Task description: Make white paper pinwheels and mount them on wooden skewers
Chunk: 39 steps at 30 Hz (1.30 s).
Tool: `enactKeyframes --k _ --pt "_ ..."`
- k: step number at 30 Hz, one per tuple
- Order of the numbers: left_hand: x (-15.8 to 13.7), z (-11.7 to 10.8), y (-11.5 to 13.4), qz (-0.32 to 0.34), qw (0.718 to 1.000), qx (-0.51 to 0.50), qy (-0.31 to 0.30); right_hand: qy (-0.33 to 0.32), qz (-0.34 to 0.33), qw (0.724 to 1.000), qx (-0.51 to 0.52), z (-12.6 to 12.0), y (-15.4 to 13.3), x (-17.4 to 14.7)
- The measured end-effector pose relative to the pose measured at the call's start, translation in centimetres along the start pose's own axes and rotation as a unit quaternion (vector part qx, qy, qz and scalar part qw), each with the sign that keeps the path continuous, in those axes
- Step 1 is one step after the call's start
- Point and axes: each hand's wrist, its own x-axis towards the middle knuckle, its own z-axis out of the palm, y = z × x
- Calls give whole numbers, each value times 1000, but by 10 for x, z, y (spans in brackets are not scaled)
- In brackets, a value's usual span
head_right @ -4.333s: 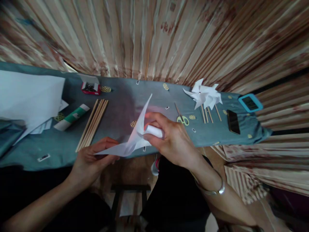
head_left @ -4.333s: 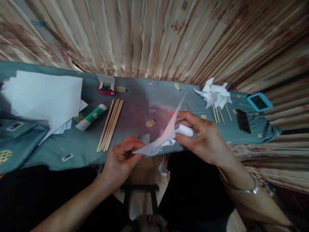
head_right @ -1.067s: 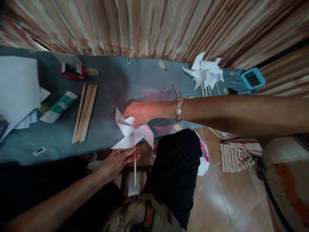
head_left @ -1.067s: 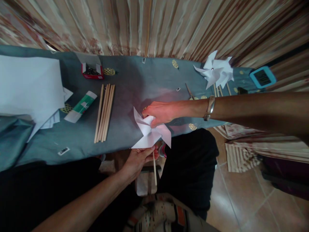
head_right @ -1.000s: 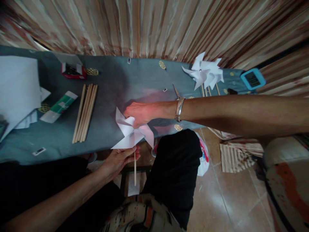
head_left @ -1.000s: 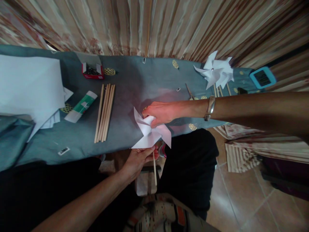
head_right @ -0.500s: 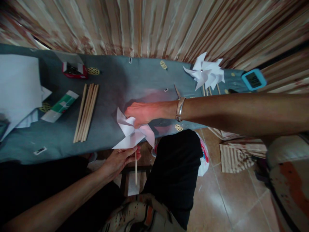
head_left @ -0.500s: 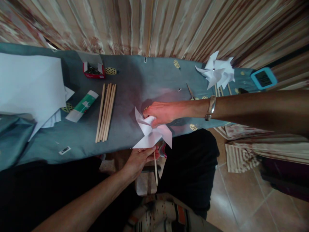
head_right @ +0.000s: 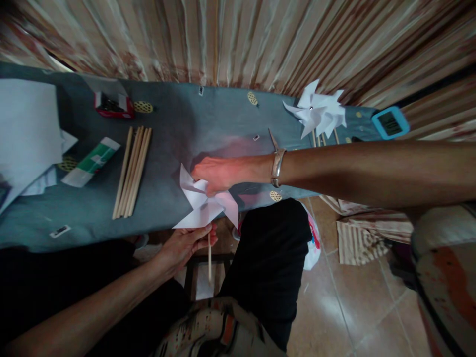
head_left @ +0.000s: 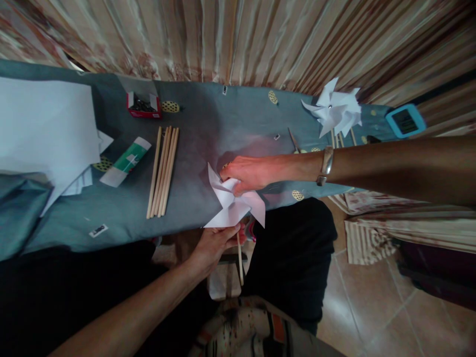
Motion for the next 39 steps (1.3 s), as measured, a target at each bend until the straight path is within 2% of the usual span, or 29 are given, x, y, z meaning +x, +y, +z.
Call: enactKeyframes --k 13,20,29,34,39 --pt "1 0 -1 0 1000 3 5 -14 50 999 -9 -9 -16 -1" --pt "-1 2 0 3 1000 -7 7 -22 53 998 3 -15 -21 -3" --pt "-10 4 7 21 999 19 -33 -36 110 993 -19 -37 -34 -16" --pt "-11 7 15 42 997 34 -54 17 114 993 -21 -49 -33 -25" --pt "-10 9 25 68 995 49 -45 82 128 988 17 -56 -28 -32"
